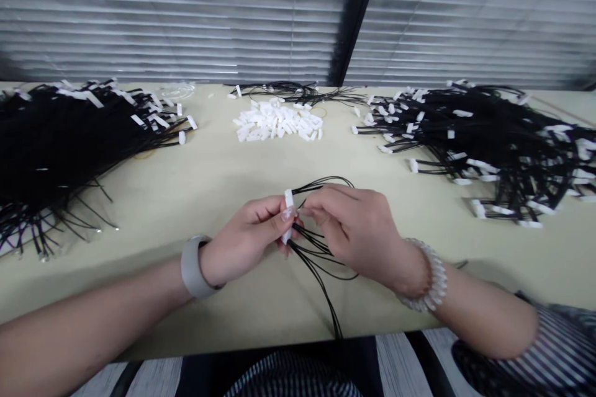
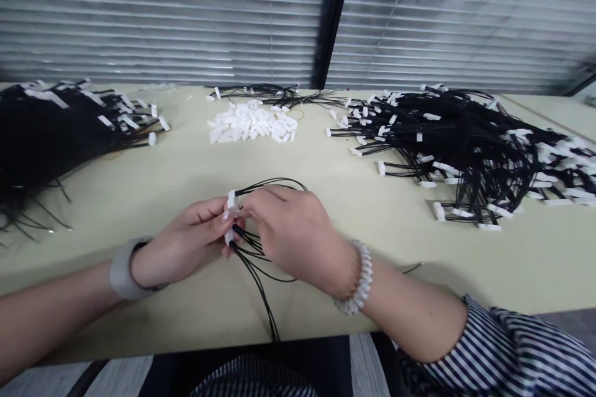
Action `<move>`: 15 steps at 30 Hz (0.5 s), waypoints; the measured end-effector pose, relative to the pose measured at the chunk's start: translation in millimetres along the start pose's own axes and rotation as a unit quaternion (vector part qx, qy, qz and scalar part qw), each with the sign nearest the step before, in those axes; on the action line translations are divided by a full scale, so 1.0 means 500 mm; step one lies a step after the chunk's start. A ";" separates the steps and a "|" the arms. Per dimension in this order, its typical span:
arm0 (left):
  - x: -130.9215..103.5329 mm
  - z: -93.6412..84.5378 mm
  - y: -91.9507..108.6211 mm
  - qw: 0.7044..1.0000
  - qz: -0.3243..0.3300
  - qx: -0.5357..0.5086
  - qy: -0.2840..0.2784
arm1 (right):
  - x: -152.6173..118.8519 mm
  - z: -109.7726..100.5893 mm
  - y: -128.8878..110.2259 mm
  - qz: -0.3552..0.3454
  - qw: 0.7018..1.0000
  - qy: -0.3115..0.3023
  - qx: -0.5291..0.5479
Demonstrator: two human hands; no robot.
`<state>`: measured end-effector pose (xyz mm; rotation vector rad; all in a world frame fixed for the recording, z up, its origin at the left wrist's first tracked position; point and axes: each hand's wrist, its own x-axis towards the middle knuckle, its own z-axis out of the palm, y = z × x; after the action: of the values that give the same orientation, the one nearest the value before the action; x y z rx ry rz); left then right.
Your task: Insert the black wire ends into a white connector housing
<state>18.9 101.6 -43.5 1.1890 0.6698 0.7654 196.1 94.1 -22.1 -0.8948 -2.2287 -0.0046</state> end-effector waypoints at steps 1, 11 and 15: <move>0.000 0.000 0.000 1.000 0.000 -0.004 0.003 | 0.001 -0.003 0.002 0.003 1.000 -0.002 -0.001; 0.004 0.002 0.001 0.990 0.009 -0.078 0.117 | 0.019 -0.100 0.042 0.118 0.977 0.148 -0.101; 0.009 0.007 0.003 0.977 0.027 -0.138 0.159 | 0.012 -0.135 0.064 0.217 0.971 -0.096 -0.026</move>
<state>23.9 103.7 -41.3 0.8410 0.7664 1.0709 254.3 104.9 23.7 -1.4476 -2.1665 0.2369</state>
